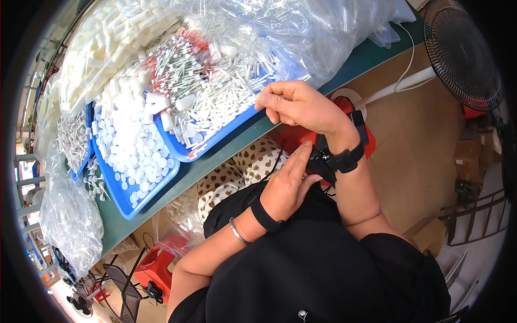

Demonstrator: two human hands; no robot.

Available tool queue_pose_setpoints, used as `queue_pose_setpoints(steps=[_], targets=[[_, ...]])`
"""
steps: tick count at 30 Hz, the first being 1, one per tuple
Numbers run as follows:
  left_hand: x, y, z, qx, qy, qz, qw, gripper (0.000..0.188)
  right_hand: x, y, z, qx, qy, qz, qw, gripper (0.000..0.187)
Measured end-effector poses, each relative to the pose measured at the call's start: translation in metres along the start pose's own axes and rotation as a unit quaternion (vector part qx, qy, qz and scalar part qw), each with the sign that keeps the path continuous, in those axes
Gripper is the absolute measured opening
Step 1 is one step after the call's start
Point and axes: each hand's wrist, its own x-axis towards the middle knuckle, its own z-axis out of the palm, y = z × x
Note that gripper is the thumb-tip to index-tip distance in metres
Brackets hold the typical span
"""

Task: The person assembles small white plastic components by hand, picking up cylindrical pieces and inserting them into other parts. The person works at a table with blue trays filled with parts and plastic bags of supplies.

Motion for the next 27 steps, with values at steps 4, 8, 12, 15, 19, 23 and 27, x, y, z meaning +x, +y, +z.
queue_pose_setpoints(steps=[4, 8, 12, 15, 19, 23, 27], targets=[[-0.001, -0.008, 0.003, 0.031, 0.012, 0.033, 0.999, 0.065, 0.003, 0.003, -0.004, 0.042, -0.006, -0.015, 0.999, 0.029], [-0.001, -0.008, 0.006, 0.048, 0.014, 0.028, 0.998, 0.067, 0.002, 0.0, -0.006, 0.054, -0.001, -0.012, 0.998, 0.029], [0.001, -0.007, 0.005, 0.054, -0.015, 0.03, 0.998, 0.071, -0.001, -0.002, -0.007, 0.038, 0.009, -0.024, 0.999, 0.027], [0.008, -0.002, -0.008, -0.094, -0.056, -0.005, 0.994, 0.073, -0.012, 0.003, -0.014, -0.001, 0.042, -0.024, 0.999, 0.026], [0.008, -0.016, -0.043, -0.249, -0.013, -0.049, 0.967, 0.064, -0.052, 0.007, -0.045, -0.082, 0.118, 0.017, 0.989, 0.026], [0.003, -0.022, -0.074, -0.366, 0.031, -0.141, 0.919, 0.044, -0.088, 0.087, -0.091, -0.151, 0.178, 0.119, 0.965, 0.026], [0.002, -0.026, -0.08, -0.382, 0.08, -0.169, 0.905, 0.039, -0.118, 0.199, -0.116, -0.419, 0.254, 0.16, 0.857, 0.019]])
